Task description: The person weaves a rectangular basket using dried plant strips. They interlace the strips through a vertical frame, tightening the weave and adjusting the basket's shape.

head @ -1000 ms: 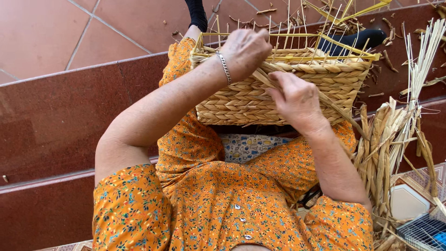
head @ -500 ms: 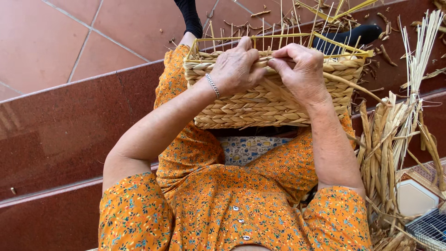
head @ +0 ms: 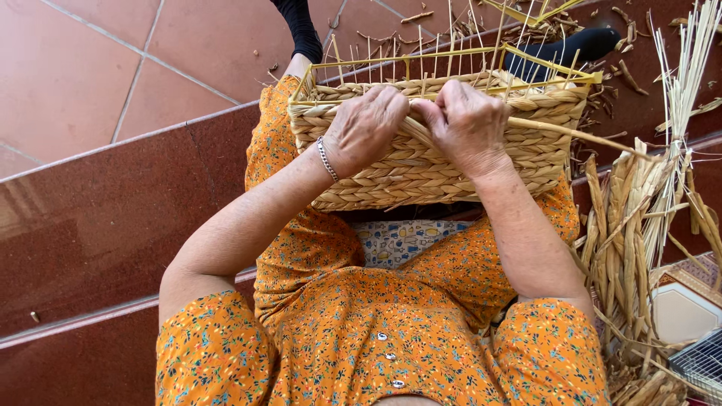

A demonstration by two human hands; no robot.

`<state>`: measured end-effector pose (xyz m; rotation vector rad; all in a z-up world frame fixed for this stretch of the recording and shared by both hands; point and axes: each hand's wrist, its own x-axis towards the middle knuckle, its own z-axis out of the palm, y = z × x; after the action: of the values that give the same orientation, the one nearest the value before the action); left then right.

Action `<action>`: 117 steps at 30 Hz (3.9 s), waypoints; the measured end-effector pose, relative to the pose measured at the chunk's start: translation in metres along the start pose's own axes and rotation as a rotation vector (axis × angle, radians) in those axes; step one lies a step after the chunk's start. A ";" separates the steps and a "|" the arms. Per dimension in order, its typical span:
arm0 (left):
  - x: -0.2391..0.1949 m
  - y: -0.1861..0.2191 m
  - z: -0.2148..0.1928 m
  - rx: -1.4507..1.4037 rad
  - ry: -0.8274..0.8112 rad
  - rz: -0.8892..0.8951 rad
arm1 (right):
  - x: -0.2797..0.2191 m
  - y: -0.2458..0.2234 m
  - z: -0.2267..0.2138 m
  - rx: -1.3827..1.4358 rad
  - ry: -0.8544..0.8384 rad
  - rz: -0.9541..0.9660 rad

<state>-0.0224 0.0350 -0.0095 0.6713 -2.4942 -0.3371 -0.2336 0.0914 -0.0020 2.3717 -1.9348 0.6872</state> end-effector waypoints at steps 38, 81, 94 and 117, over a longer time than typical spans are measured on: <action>0.049 0.013 0.003 -0.229 -0.110 -0.412 | 0.023 0.021 -0.054 0.567 -0.177 0.143; 0.029 -0.004 -0.016 -0.630 -0.620 -0.538 | -0.131 -0.080 0.012 1.442 0.514 0.714; 0.035 -0.009 -0.010 -0.661 -0.708 -0.495 | -0.092 -0.094 0.006 1.024 0.570 0.526; 0.044 -0.002 0.004 -0.660 -0.869 -0.532 | -0.063 -0.081 -0.015 0.928 0.339 0.591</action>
<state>-0.0562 0.0106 0.0049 1.0231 -2.5967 -1.8867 -0.1723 0.1736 0.0118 1.6702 -2.4688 2.2497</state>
